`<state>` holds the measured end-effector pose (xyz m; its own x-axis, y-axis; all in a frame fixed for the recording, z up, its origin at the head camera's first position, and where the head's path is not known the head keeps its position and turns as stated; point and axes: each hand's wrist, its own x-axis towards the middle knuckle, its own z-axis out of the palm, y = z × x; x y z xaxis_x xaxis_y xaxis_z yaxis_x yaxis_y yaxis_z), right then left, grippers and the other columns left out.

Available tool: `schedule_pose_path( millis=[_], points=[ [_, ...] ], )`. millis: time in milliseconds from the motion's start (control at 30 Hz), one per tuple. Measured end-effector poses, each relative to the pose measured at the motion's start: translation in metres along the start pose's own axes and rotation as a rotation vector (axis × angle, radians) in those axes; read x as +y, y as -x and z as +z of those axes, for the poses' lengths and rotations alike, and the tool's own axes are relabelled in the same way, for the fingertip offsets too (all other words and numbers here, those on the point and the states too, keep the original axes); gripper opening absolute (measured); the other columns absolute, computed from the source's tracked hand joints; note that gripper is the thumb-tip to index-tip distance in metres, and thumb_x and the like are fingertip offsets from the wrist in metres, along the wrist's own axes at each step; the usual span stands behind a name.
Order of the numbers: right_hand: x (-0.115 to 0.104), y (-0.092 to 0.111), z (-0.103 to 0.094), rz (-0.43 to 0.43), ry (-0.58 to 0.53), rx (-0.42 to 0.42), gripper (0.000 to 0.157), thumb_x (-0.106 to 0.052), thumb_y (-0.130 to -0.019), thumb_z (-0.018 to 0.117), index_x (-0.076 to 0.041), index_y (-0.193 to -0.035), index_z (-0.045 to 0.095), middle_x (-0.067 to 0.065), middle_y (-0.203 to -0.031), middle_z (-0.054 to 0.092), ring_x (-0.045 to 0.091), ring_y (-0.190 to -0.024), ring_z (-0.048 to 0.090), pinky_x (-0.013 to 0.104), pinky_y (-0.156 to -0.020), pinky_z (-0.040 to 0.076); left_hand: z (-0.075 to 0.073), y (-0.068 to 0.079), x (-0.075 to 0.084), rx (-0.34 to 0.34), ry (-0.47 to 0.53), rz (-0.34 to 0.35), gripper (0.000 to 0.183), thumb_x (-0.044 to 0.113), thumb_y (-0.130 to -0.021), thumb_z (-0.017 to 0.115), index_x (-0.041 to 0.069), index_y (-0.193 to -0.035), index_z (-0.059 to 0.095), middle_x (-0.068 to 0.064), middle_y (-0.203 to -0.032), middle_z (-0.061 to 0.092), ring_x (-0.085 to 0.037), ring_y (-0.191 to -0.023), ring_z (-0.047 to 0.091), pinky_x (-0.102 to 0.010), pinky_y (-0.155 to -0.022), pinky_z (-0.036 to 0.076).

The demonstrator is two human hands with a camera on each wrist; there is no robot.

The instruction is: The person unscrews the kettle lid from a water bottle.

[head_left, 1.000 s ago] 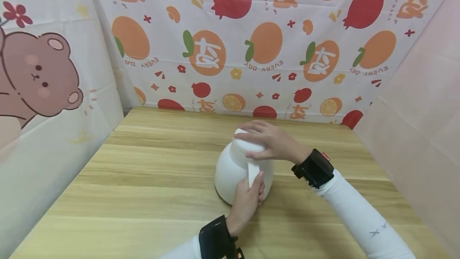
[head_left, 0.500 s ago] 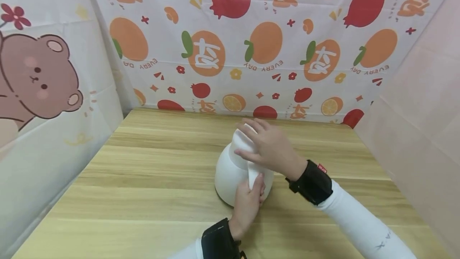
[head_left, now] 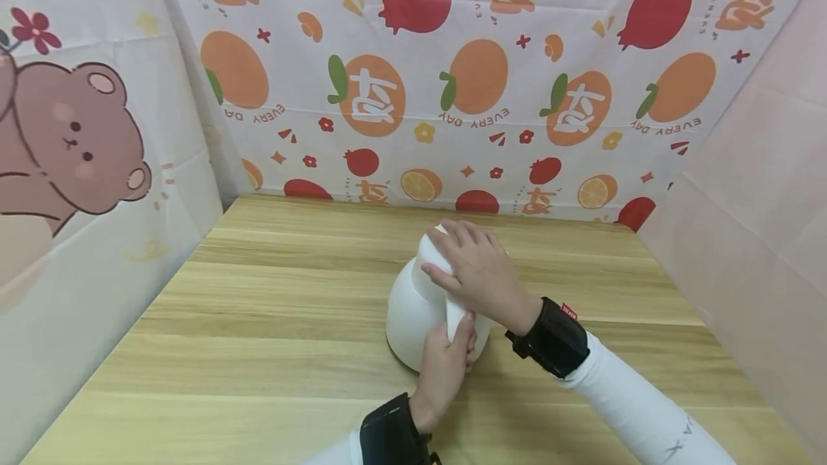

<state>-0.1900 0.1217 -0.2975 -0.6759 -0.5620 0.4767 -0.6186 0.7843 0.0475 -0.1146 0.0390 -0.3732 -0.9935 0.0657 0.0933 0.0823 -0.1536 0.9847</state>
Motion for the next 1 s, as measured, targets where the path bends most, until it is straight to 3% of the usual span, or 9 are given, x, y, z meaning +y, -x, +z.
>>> schedule_pose_path(
  millis=[467, 733, 1000],
  points=[
    [0.019, -0.001, 0.001, -0.142, -0.027, 0.019, 0.05, -0.041, -0.087, 0.059, -0.016, -0.13, 0.056, 0.015, -0.131, 0.061, 0.034, -0.117, 0.056, 0.054, -0.095, 0.049, 0.001, 0.002, 0.003, -0.024, 0.016, 0.018, 0.054, 0.029, -0.098, 0.047, -0.019, -0.074, 0.041, -0.001, -0.057, 0.039, -0.002, -0.046, 0.035, -0.014, -0.046, 0.033],
    [0.035, -0.006, 0.005, -0.274, -0.126, 0.056, 0.049, -0.037, -0.081, 0.064, -0.016, -0.125, 0.06, 0.011, -0.127, 0.063, 0.028, -0.114, 0.057, 0.049, -0.094, 0.052, 0.001, 0.002, 0.004, -0.014, 0.0, 0.029, 0.054, 0.029, -0.098, 0.047, -0.019, -0.074, 0.042, -0.001, -0.057, 0.039, -0.002, -0.046, 0.035, -0.014, -0.046, 0.033],
    [0.041, -0.011, 0.007, -0.331, -0.244, 0.063, 0.046, -0.034, -0.078, 0.067, -0.018, -0.121, 0.062, 0.012, -0.124, 0.065, 0.028, -0.115, 0.057, 0.047, -0.087, 0.055, 0.001, 0.002, 0.002, 0.01, -0.018, 0.034, 0.052, 0.027, -0.098, 0.047, -0.019, -0.073, 0.044, -0.001, -0.058, 0.04, -0.001, -0.046, 0.036, -0.013, -0.046, 0.033]
  ],
)
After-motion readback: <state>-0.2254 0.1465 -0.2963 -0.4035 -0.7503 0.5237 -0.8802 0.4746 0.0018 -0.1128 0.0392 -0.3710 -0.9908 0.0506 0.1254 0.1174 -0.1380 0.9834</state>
